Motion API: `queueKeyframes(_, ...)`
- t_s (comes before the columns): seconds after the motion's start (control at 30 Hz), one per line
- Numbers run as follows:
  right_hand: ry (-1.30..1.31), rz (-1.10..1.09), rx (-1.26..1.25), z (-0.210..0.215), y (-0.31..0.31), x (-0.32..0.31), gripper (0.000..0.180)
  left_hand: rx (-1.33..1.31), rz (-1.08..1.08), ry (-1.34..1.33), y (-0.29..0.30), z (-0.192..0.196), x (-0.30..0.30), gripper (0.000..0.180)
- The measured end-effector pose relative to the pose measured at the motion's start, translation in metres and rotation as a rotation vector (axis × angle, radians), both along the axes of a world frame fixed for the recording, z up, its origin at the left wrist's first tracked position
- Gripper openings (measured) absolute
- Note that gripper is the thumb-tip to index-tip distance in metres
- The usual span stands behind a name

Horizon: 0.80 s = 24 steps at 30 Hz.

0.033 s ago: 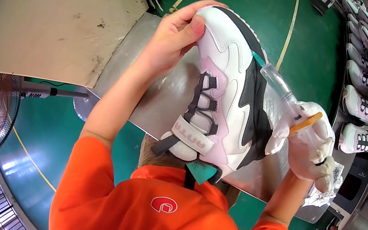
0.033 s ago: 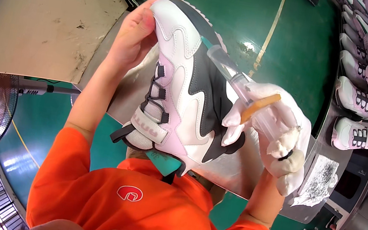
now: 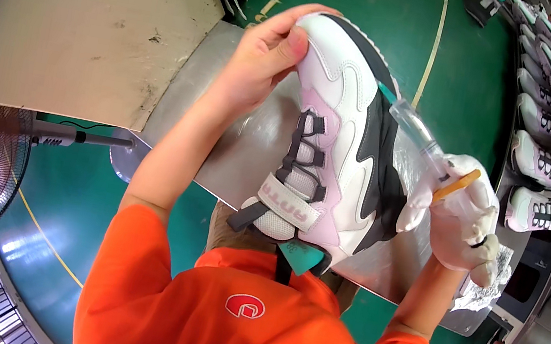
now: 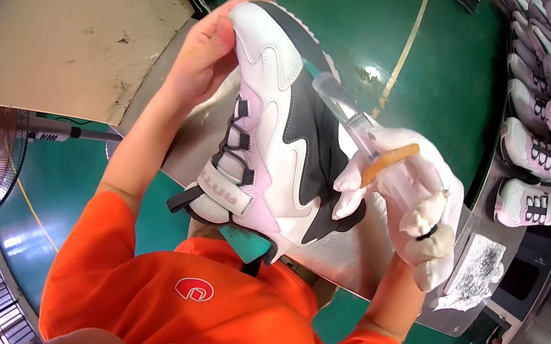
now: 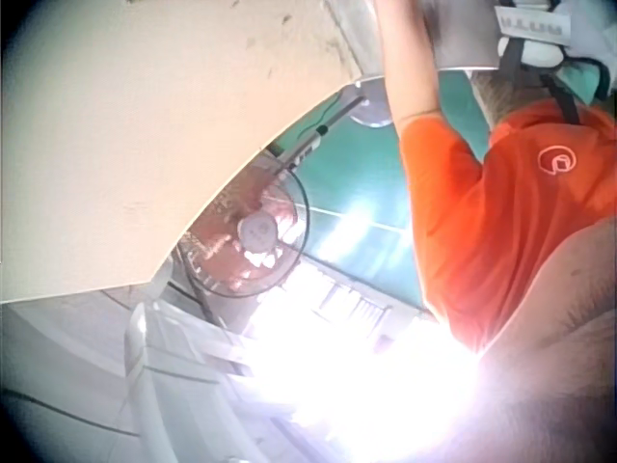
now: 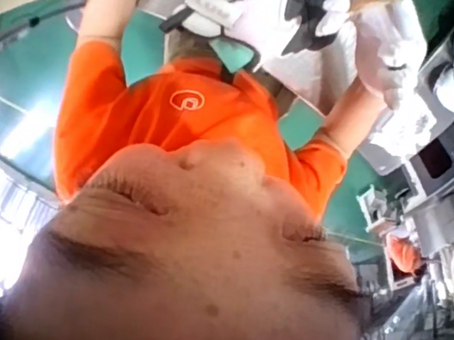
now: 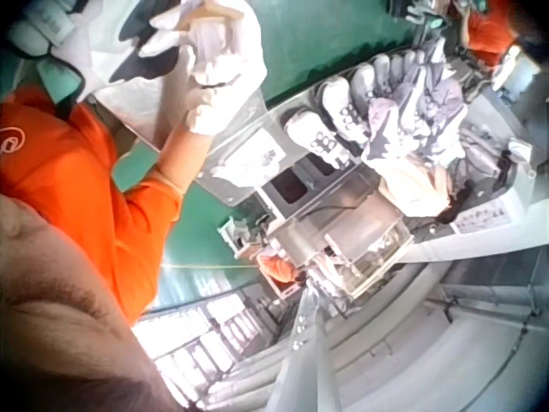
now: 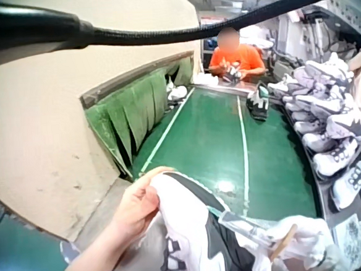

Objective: The person injects a liquid substance into the seams of white and pink sneakers using a syringe. They handle the shoes one at a time, rotating them to access different areas, and place them on a metal table after treatment.

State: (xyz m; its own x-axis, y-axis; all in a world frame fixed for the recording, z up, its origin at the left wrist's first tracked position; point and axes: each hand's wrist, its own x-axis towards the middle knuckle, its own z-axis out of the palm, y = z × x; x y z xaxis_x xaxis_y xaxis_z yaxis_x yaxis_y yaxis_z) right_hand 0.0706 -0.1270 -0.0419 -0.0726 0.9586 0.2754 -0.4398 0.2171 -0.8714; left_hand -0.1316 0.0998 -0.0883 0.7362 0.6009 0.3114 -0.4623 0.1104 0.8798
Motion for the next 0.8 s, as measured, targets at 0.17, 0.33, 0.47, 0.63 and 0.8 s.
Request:
queueKeyframes(0.17,0.094,0.097,0.181,0.002,0.002,0.014,0.105,0.059,0.002,0.05,-0.008,0.014,0.0,0.07)
queueKeyframes(0.33,-0.095,-0.524,0.266,0.053,-0.018,-0.003,0.078,0.141,-0.074,-0.006,-0.046,0.071,0.027,0.062)
queueKeyframes(0.47,-0.736,-1.234,0.181,0.09,-0.031,-0.026,0.047,0.481,-0.044,0.184,-0.093,0.117,0.076,0.054)
queueKeyframes(0.63,-0.816,-1.539,0.195,0.097,-0.072,-0.037,0.062,0.969,0.332,0.463,-0.083,0.13,0.099,0.059)
queueKeyframes(0.8,-0.691,-1.536,0.061,0.051,-0.157,-0.049,0.079,0.879,0.416,0.772,-0.04,0.059,0.011,0.058)
